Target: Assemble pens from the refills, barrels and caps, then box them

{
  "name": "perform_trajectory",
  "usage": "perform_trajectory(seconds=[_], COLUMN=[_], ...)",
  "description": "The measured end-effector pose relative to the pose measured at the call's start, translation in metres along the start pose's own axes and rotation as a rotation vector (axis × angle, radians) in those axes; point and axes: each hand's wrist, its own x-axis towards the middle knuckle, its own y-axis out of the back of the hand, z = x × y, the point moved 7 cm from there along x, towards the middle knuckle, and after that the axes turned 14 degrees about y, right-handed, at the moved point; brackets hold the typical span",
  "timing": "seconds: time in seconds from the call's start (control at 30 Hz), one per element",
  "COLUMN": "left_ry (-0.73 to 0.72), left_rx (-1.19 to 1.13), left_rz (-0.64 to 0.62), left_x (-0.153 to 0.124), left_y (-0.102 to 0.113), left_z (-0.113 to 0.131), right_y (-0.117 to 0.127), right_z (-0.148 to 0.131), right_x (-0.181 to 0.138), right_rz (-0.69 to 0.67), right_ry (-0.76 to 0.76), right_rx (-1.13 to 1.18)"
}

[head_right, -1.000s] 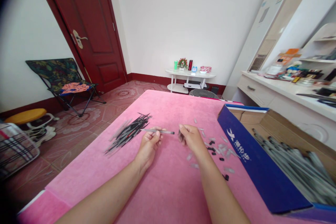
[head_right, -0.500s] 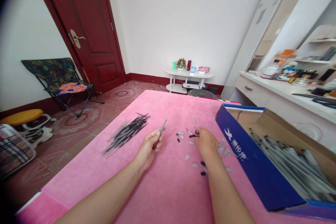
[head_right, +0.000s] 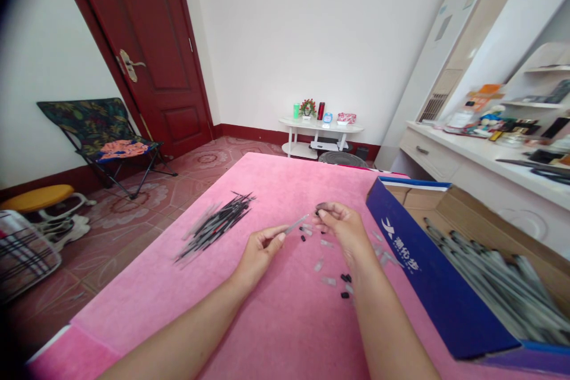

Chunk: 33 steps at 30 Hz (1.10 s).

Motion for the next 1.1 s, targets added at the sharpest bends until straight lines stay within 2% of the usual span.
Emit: perform_trajectory(seconds=[0.1,0.33,0.6,0.73,1.1], left_ry=[-0.004,0.016,0.012,-0.012,-0.033], left_rx=[0.011,-0.023,-0.026,0.021,0.046], left_rz=[-0.001,0.005,0.004,0.047,0.042], left_x=[0.0,-0.001,-0.001,0.001,-0.001], left_y=[0.0,0.001,0.0,0.003,0.003], left_z=[0.0,0.0,0.003,0.0,0.006], right_y=[-0.004,-0.009,-0.017,-0.02,-0.015], right_z=[-0.002,-0.012,-0.016,-0.014,-0.014], right_x=[-0.002,-0.003,-0.004,-0.004,-0.002], right_rz=[-0.004,-0.018,-0.095,-0.124,-0.137], right_ry=[-0.02,0.057,0.11,0.104,0.123], right_rx=[-0.003,-0.128,-0.223,-0.213,-0.267])
